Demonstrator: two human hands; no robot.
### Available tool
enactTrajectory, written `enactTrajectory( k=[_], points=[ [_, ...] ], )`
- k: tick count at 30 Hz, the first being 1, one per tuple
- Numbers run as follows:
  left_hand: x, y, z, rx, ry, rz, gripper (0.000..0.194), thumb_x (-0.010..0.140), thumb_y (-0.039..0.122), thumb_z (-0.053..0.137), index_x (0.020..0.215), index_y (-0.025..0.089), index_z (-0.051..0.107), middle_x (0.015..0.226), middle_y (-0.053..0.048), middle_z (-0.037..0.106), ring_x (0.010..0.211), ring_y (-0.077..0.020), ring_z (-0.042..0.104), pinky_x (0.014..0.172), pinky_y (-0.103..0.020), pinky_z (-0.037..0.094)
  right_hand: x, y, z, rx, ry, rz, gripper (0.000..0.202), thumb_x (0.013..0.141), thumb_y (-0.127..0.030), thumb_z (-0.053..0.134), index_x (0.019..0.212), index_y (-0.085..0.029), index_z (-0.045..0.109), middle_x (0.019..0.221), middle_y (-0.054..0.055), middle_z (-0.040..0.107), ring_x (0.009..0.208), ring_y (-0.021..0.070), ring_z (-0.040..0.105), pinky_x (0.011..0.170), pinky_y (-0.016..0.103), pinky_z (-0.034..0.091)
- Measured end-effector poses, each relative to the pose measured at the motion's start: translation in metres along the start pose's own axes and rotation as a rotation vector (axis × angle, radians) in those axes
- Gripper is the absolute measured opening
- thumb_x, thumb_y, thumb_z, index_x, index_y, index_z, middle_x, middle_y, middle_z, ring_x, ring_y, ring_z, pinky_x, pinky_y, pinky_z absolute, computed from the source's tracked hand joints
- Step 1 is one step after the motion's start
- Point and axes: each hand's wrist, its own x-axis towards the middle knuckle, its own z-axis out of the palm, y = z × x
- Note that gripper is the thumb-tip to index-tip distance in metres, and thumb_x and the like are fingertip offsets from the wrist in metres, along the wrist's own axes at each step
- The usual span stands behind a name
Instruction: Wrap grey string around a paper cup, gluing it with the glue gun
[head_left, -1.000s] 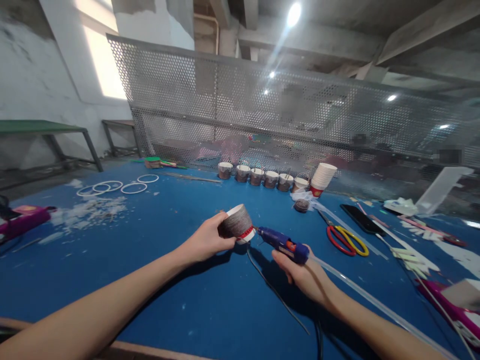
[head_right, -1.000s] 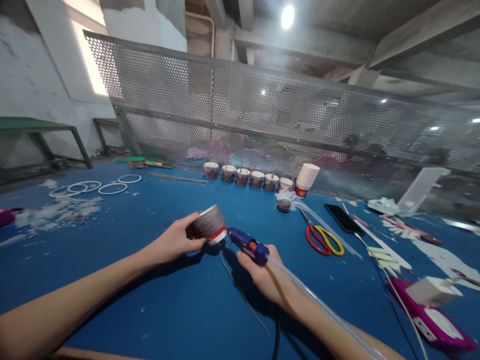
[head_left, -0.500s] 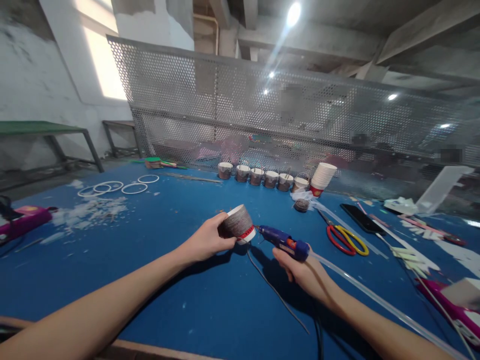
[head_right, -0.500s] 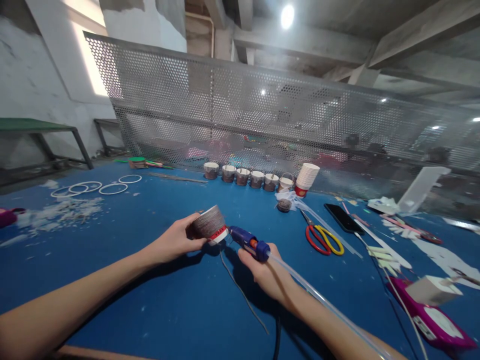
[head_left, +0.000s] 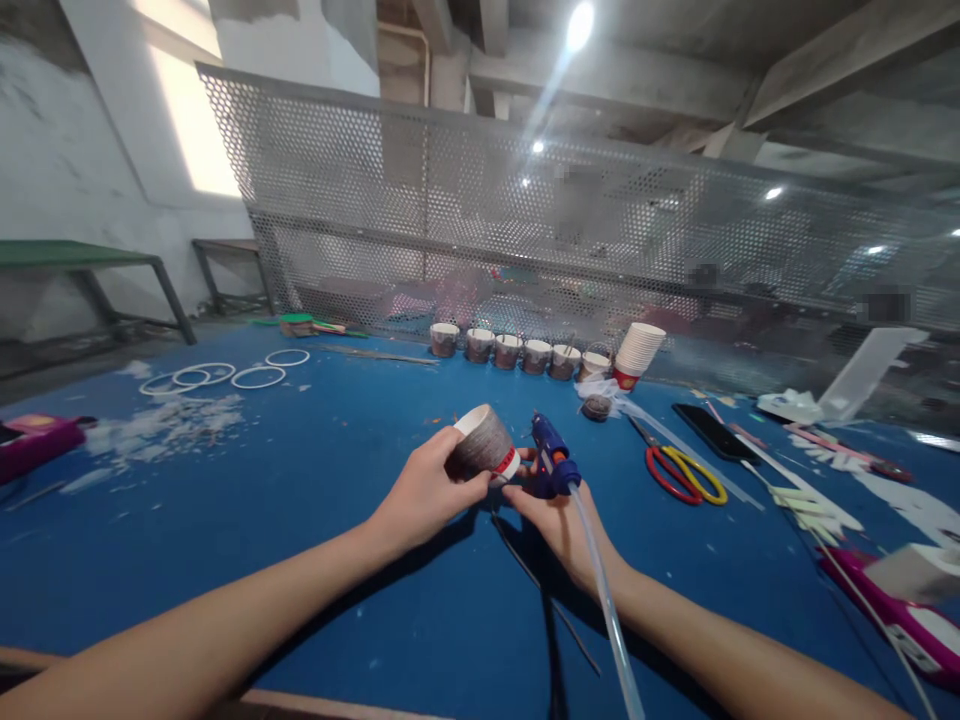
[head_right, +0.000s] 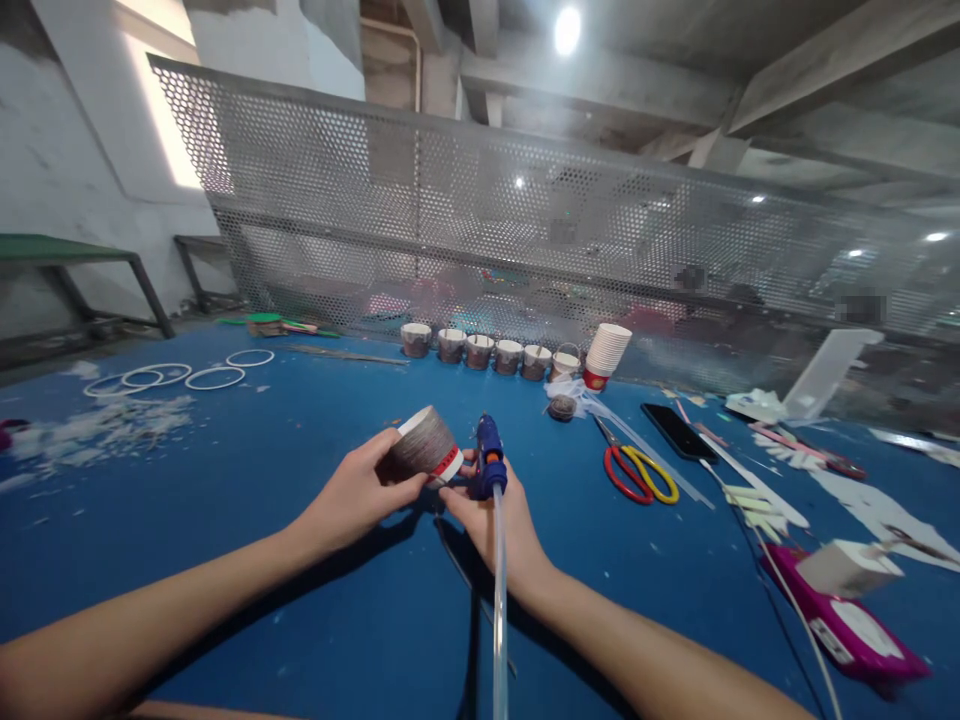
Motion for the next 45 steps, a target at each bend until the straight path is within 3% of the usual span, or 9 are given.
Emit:
enactTrajectory(
  k=[4, 7, 11, 18, 26, 45],
  points=[
    [-0.003, 0.004, 0.003, 0.1, 0.04, 0.059, 0.012, 0.071, 0.029, 0.056, 0.072, 0.018, 0.052, 0.07, 0.002, 0.049, 0.062, -0.0113, 0.045, 0.056, -0.023, 0.036, -0.001, -0.002, -0.001, -0.061, 0.041, 0.035, 0.045, 0.063, -0.038, 0.074, 0.099, -0.018, 0.055, 0.07, 0.002, 0.065, 0.066, 0.0207, 0.064, 0.065, 0.033, 0.052],
    [-0.005, 0.006, 0.003, 0.144, 0.044, 0.069, 0.011, 0.072, 0.028, 0.055, 0.073, 0.018, 0.052, 0.072, 0.002, 0.049, 0.061, -0.0108, 0.044, 0.055, -0.022, 0.036, -0.001, -0.007, -0.004, -0.186, 0.063, 0.024, 0.036, 0.062, -0.039, 0.072, 0.088, -0.017, 0.057, 0.062, -0.001, 0.059, 0.058, 0.0175, 0.058, 0.059, 0.03, 0.048],
    [-0.006, 0.005, 0.001, 0.197, 0.043, 0.046, 0.011, 0.072, 0.027, 0.056, 0.075, 0.018, 0.052, 0.072, 0.002, 0.051, 0.065, -0.0128, 0.048, 0.058, -0.023, 0.037, -0.001, -0.01, -0.005, -0.275, 0.046, -0.066, 0.021, 0.066, -0.036, 0.065, 0.071, -0.018, 0.055, 0.066, 0.001, 0.058, 0.06, 0.0157, 0.055, 0.061, 0.029, 0.047],
    [-0.005, 0.004, 0.002, 0.207, -0.052, -0.025, 0.015, 0.069, 0.031, 0.058, 0.071, 0.019, 0.049, 0.068, 0.002, 0.052, 0.065, -0.015, 0.05, 0.058, -0.025, 0.036, -0.003, -0.009, -0.006, -0.34, 0.092, -0.213, 0.015, 0.076, -0.032, 0.061, 0.075, -0.018, 0.056, 0.07, 0.0, 0.059, 0.063, 0.015, 0.054, 0.064, 0.026, 0.046],
    [-0.005, 0.005, 0.003, 0.102, -0.107, -0.091, 0.018, 0.066, 0.032, 0.058, 0.075, 0.017, 0.054, 0.066, 0.002, 0.053, 0.061, -0.0138, 0.048, 0.055, -0.024, 0.037, 0.003, -0.004, -0.006, -0.31, 0.124, -0.158, 0.018, 0.071, -0.035, 0.065, 0.072, -0.019, 0.056, 0.067, 0.001, 0.059, 0.061, 0.0163, 0.055, 0.062, 0.028, 0.047],
    [-0.007, 0.004, 0.001, 0.177, -0.117, 0.062, 0.012, 0.07, 0.027, 0.059, 0.077, 0.017, 0.056, 0.067, 0.003, 0.048, 0.063, -0.0123, 0.045, 0.056, -0.023, 0.035, 0.004, 0.001, -0.007, -0.255, 0.093, -0.116, 0.015, 0.069, -0.03, 0.064, 0.072, -0.017, 0.056, 0.068, 0.0, 0.058, 0.063, 0.0157, 0.054, 0.065, 0.028, 0.045]
  ],
)
